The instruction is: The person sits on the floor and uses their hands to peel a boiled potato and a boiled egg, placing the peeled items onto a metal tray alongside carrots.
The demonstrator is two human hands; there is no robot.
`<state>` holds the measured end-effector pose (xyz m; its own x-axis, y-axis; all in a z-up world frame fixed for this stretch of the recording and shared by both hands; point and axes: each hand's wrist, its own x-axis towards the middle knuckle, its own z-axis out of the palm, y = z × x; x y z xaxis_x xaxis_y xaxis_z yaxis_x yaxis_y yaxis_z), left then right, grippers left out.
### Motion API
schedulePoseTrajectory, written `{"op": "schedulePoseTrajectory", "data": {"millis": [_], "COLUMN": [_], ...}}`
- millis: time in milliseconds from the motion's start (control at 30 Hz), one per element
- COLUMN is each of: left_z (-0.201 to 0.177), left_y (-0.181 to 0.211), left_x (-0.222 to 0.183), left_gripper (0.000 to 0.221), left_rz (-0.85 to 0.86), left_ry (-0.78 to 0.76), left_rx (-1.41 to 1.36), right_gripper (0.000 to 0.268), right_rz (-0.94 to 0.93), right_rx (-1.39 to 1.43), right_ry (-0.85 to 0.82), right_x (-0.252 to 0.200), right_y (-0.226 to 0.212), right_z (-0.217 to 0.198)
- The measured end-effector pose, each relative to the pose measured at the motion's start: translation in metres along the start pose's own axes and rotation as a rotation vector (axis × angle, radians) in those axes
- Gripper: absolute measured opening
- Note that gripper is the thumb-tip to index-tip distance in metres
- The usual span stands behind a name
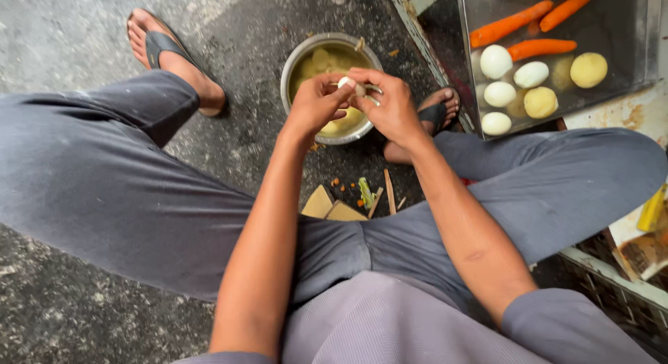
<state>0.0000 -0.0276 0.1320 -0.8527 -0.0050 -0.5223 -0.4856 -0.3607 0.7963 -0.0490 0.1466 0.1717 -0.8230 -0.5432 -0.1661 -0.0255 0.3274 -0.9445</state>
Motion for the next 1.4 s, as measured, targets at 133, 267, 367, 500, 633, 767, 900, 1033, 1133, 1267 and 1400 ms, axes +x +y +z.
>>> {"op": "schedulePoseTrajectory", "data": {"millis": [133, 267, 367, 500, 633, 767, 900, 1033, 1133, 1267, 1400], "left_z": [0.001, 0.006, 0.007, 0.007, 0.006, 0.003, 0.005, 0.011, 0.012, 0.013, 0.012], "left_y": [0.01, 0.013, 0.014, 0.014, 0.019, 0.026, 0.028, 0.029, 0.033, 0.044, 0.052], "left_x": [-0.013, -0.017, -0.017, -0.021, -0.016, -0.007, -0.002, -0.002, -0.003, -0.006, -0.01], "left_gripper": [0.046, 0.042, 0.038, 0.037, 0.038, 0.037, 0.036, 0.037, 0.035, 0.037, 0.037], "left_rz": [-0.001, 0.053, 0.094, 0.063, 0.021, 0.004, -0.039, -0.05, -0.063, -0.068, -0.11], "left_ry": [-0.013, -0.07, -0.058, -0.023, -0.011, -0.041, -0.004, 0.06, 0.089, 0.113, 0.157], "left_rx": [0.019, -0.139, -0.17, -0.194, -0.215, -0.205, -0.25, -0.308, -0.315, -0.269, -0.184], "right_gripper": [0.042, 0.044, 0.044, 0.043, 0.037, 0.033, 0.031, 0.029, 0.026, 0.021, 0.018], "right_rz": [0.001, 0.023, 0.041, 0.045, 0.03, 0.013, 0.032, 0.043, 0.014, -0.023, -0.058], "right_rx": [0.082, 0.236, 0.229, 0.293, 0.341, 0.315, 0.375, 0.41, 0.362, 0.325, 0.296], "right_ry": [-0.009, 0.019, 0.053, 0.034, 0.026, 0.047, 0.068, 0.135, 0.201, 0.253, 0.26], "right_x": [-0.011, -0.013, -0.009, -0.005, 0.006, 0.012, 0.015, 0.017, 0.017, 0.021, 0.021], "right_y": [-0.025, -0.028, -0.019, -0.004, 0.009, 0.013, 0.01, 0.007, 0.003, -0.003, -0.008], "right_z": [0.001, 0.004, 0.005, 0.004, 0.0, -0.002, 0.001, 0.006, 0.009, 0.012, 0.013]}}
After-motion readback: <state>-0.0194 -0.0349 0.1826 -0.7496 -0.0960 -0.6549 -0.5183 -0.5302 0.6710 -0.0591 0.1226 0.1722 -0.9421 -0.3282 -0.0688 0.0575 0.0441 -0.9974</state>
